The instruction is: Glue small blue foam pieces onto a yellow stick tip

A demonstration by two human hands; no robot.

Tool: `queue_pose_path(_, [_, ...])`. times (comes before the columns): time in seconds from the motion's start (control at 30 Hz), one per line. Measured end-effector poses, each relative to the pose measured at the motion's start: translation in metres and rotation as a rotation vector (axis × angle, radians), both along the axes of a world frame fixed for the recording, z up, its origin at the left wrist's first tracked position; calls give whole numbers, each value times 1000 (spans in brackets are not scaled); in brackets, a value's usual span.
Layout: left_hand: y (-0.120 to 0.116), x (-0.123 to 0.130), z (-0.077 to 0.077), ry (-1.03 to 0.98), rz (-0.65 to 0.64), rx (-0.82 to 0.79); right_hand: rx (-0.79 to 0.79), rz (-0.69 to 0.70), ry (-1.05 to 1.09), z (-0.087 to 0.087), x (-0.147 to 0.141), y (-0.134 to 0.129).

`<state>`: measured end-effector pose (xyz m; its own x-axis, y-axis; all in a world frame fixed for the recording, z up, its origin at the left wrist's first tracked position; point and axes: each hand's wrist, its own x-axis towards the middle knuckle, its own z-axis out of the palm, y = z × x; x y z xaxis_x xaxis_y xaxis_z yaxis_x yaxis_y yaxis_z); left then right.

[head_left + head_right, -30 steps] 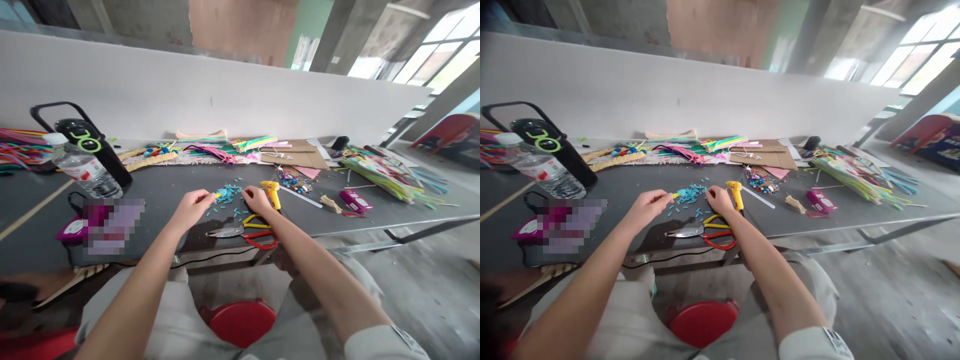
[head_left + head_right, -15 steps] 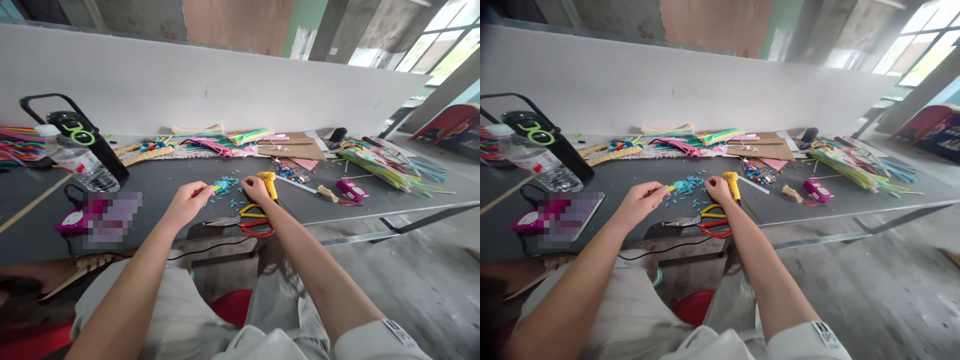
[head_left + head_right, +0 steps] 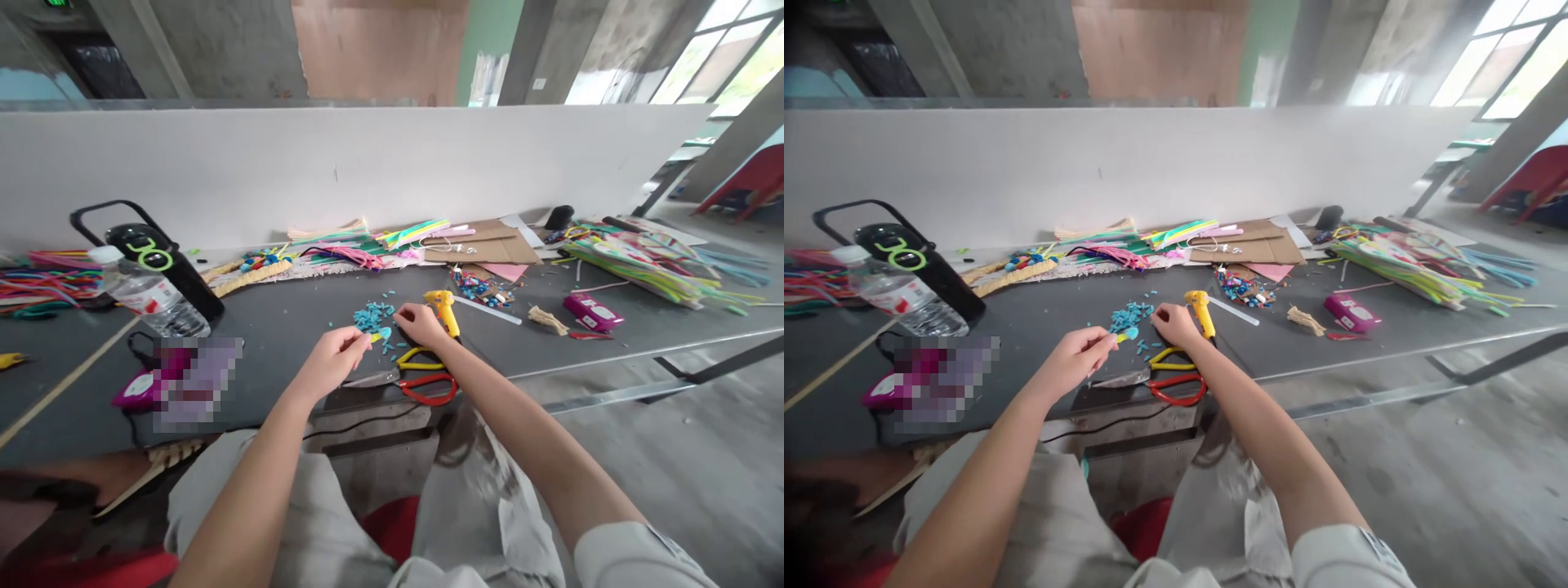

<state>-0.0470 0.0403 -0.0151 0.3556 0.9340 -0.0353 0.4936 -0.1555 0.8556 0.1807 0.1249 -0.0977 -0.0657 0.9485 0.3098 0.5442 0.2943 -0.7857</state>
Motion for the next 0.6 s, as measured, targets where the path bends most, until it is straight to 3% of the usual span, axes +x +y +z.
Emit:
queue_pose_path(0.13, [16, 6, -5, 147, 47, 67, -24, 178, -27, 19, 16, -23])
queue_pose_path(0.27, [27, -4, -5, 182, 33, 85, -158, 369, -48, 31, 66, -62])
queue_pose_path(0.3, [29, -6, -3, 182, 42, 92, -186, 349, -88, 32, 81, -69])
queue_pose_path(0.43, [36, -5, -2, 203, 41, 92, -81, -142, -306, 28, 118, -70])
queue_pose_path(0.6, [56, 0, -11, 259, -6, 136, -168, -140, -447, 22, 101, -27])
